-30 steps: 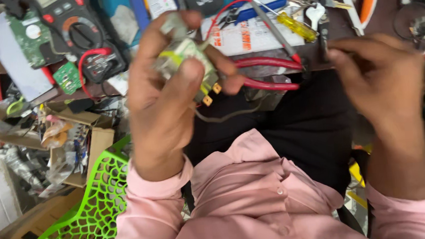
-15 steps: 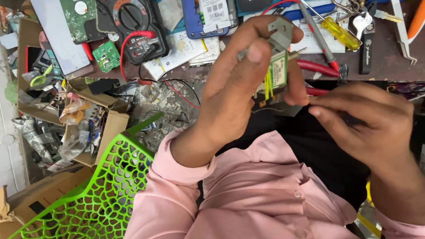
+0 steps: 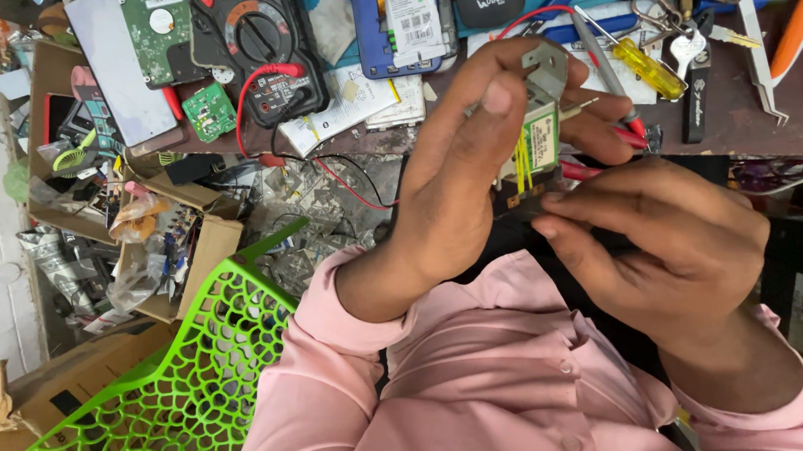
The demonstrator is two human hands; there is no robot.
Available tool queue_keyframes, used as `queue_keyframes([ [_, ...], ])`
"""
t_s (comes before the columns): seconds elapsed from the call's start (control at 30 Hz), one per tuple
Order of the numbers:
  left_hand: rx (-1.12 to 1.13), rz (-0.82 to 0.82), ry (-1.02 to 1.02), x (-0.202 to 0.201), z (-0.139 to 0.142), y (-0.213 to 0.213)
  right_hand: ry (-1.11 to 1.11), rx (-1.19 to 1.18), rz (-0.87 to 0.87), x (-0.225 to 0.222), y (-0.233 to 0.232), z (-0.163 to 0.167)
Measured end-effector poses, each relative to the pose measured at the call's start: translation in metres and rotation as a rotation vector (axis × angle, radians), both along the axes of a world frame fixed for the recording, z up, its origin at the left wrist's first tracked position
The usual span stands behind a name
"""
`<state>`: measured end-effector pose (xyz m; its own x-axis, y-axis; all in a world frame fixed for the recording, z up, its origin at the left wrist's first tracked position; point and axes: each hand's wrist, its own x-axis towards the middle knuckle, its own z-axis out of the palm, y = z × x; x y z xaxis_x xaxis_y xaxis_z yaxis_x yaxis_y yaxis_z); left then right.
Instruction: The person holds a small white electrical component and uses a screwdriver to tighten a terminal screw. They then use pliers to bend and adjust a metal tab on the component. The person continues to manipulate the component and wires with their hands.
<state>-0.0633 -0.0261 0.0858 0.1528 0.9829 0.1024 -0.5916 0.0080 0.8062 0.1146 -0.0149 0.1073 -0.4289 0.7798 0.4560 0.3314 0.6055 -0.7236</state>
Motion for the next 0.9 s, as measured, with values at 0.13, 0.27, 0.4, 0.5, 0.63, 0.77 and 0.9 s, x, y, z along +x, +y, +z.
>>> queue_keyframes([
  [0.13, -0.012, -0.003, -0.025, -0.002, -0.003, -0.002, -0.035, -0.036, -0.041, -0.002, -0.001, -0.002],
  [0.27, -0.067, 0.018, -0.053, 0.0, -0.006, -0.003, -0.003, -0.053, -0.058, -0.003, -0.001, -0.008],
  [0.4, -0.084, 0.045, -0.105, 0.006, -0.007, -0.005, 0.037, -0.089, -0.073, -0.004, -0.001, -0.015],
  [0.5, -0.072, 0.067, -0.115, 0.01, -0.008, -0.006, 0.028, -0.074, -0.123, -0.005, -0.001, -0.018],
  [0.63, -0.062, 0.075, -0.102, 0.011, -0.01, -0.006, -0.011, -0.106, -0.204, -0.006, -0.001, -0.019],
  [0.77, -0.088, 0.017, -0.153, 0.008, -0.011, -0.005, 0.06, -0.088, -0.131, -0.005, -0.003, -0.016],
  [0.9, -0.025, 0.012, -0.035, 0.005, -0.006, -0.006, 0.065, -0.035, -0.138, -0.004, -0.004, -0.008],
])
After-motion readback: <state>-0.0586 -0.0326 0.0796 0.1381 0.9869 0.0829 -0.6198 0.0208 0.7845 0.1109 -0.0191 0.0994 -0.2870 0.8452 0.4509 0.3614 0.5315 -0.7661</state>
